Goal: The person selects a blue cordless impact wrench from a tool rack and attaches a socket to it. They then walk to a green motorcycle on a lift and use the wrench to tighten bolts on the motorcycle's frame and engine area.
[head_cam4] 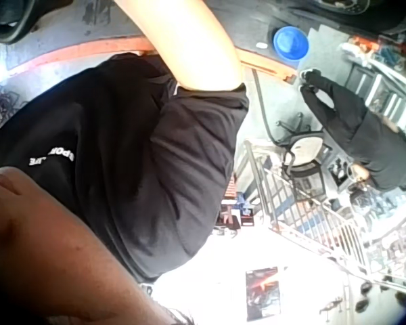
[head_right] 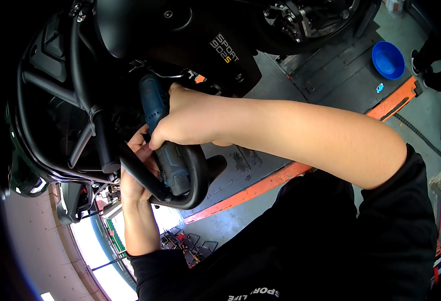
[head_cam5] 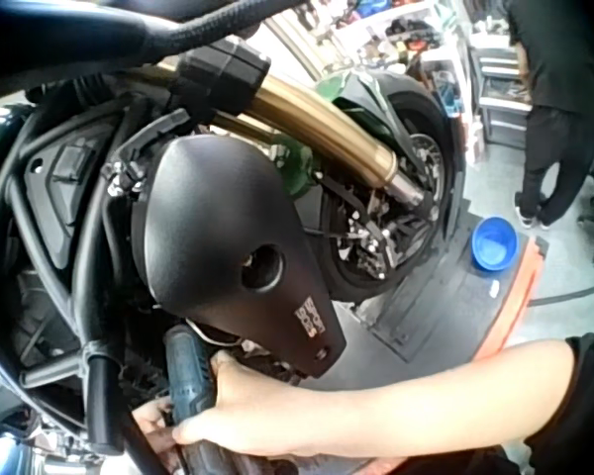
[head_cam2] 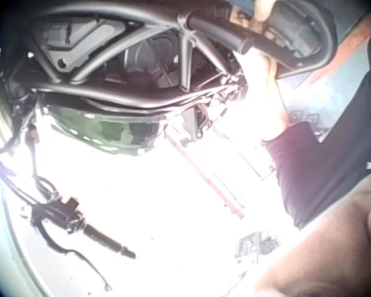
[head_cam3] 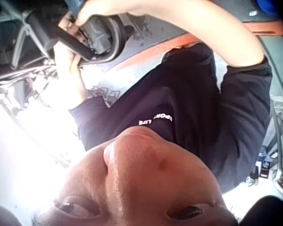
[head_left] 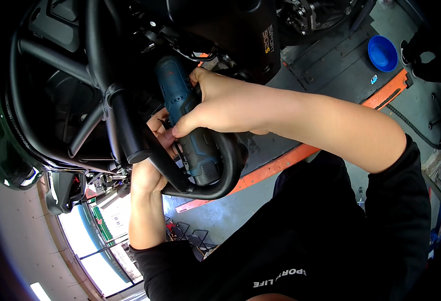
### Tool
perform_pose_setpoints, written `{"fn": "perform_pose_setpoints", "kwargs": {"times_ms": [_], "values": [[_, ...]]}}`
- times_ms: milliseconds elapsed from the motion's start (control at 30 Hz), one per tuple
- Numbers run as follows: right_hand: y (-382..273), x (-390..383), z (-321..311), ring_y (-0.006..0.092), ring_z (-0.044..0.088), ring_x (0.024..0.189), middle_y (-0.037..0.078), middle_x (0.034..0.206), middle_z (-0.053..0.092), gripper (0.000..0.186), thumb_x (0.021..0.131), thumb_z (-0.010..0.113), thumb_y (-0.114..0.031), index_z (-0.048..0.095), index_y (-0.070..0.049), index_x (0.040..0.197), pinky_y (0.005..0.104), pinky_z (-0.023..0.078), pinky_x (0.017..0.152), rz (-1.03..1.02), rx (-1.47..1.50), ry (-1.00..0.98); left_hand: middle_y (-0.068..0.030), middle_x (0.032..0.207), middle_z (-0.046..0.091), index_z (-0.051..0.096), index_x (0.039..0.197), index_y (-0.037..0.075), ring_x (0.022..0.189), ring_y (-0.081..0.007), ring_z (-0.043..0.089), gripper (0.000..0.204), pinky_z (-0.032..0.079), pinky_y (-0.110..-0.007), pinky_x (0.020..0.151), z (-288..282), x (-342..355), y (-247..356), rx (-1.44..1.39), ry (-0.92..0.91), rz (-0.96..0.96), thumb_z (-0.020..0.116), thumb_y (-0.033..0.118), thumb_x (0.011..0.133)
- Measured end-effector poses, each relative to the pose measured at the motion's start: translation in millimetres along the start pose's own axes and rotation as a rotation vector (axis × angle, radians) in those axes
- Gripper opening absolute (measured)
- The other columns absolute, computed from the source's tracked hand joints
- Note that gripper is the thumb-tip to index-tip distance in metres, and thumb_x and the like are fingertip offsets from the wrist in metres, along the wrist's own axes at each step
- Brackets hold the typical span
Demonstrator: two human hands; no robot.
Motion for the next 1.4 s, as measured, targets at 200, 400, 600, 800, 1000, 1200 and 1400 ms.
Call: {"fn": "perform_pose_setpoints", "kwargs": {"times_ms": [200,400,600,800,1000,1200,1400], "values": [[-5,1,3,0.0282,0.072,0.102,0.026,0.11,0.069,0.09,0.079,0.086,-0.026,0.04,0.018,0.143,0.0341,0.057,0.091,0.055,-0.02,-0.136,-0.0178,0.137,0.058,0.04,0.151,-0.01,0.111,-0.0223,0.07,0.059,0.065,-0.035,0.082,7,1,0,0.001,-0.017,-0.029,0.065,0.006,0.101],[-4,-3,0,0.0299,0.071,0.108,0.029,0.117,0.067,0.082,0.088,0.077,-0.031,0.041,0.018,0.144,0.0348,0.055,0.095,0.096,-0.056,-0.144,-0.0181,0.136,0.06,0.04,0.152,-0.009,0.112,-0.0236,0.071,0.061,0.066,-0.038,0.087,13,1,0,0.014,-0.026,-0.038,0.067,0.007,0.1],[5,0,2,0.0276,0.069,0.115,0.021,0.131,0.065,0.075,0.101,0.064,-0.044,0.042,0.005,0.153,0.0396,0.052,0.104,0.12,0.075,-0.137,-0.02,0.139,0.06,0.038,0.154,-0.005,0.112,-0.0264,0.072,0.068,0.066,-0.04,0.088,15,0,-1,0.105,-0.038,-0.064,0.073,0.004,0.096],[11,-4,12,0.0245,0.069,0.116,0.015,0.125,0.07,0.078,0.107,0.039,-0.069,0.052,-0.005,0.15,0.046,0.05,0.108,0.068,0.236,-0.326,-0.0201,0.137,0.061,0.036,0.155,-0.005,0.112,-0.0269,0.072,0.073,0.066,-0.04,0.088,17,-3,0,0.144,-0.035,-0.075,0.075,0.005,0.094],[29,-5,8,0.0214,0.065,0.123,0.011,0.135,0.065,0.079,0.108,0.032,-0.073,0.05,-0.011,0.154,0.0475,0.05,0.107,0.083,0.306,-0.324,-0.0236,0.132,0.063,0.03,0.155,-0.011,0.107,-0.0264,0.072,0.083,0.065,-0.039,0.087,19,0,2,0.144,-0.08,-0.066,0.08,0.002,0.09],[25,-8,8,0.0095,0.069,0.074,0.005,0.093,0.069,0.071,0.108,0.039,-0.068,0.05,-0.006,0.142,0.0276,0.057,0.073,-0.005,0.351,-0.176,-0.0209,0.13,0.066,0.034,0.154,-0.011,0.104,-0.0249,0.073,0.08,0.065,-0.039,0.085,17,-8,5,0.182,-0.09,-0.055,0.081,0.005,0.091],[25,3,7,0.0084,0.059,0.059,0.002,0.081,0.061,0.062,0.103,0.059,-0.051,0.042,-0.005,0.142,0.0238,0.043,0.053,0.007,0.282,-0.098,-0.0167,0.116,0.073,0.059,0.138,-0.009,0.099,-0.0217,0.074,0.046,0.061,-0.033,0.087,3,-25,27,0.462,0.047,0.054,0.075,0.003,0.096]]}}
Point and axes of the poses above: each hand's wrist, its own x-axis towards the middle knuckle, its own z-axis out of the palm, y = z × x, the point moved 9 cm from there along x, towards the middle knuckle
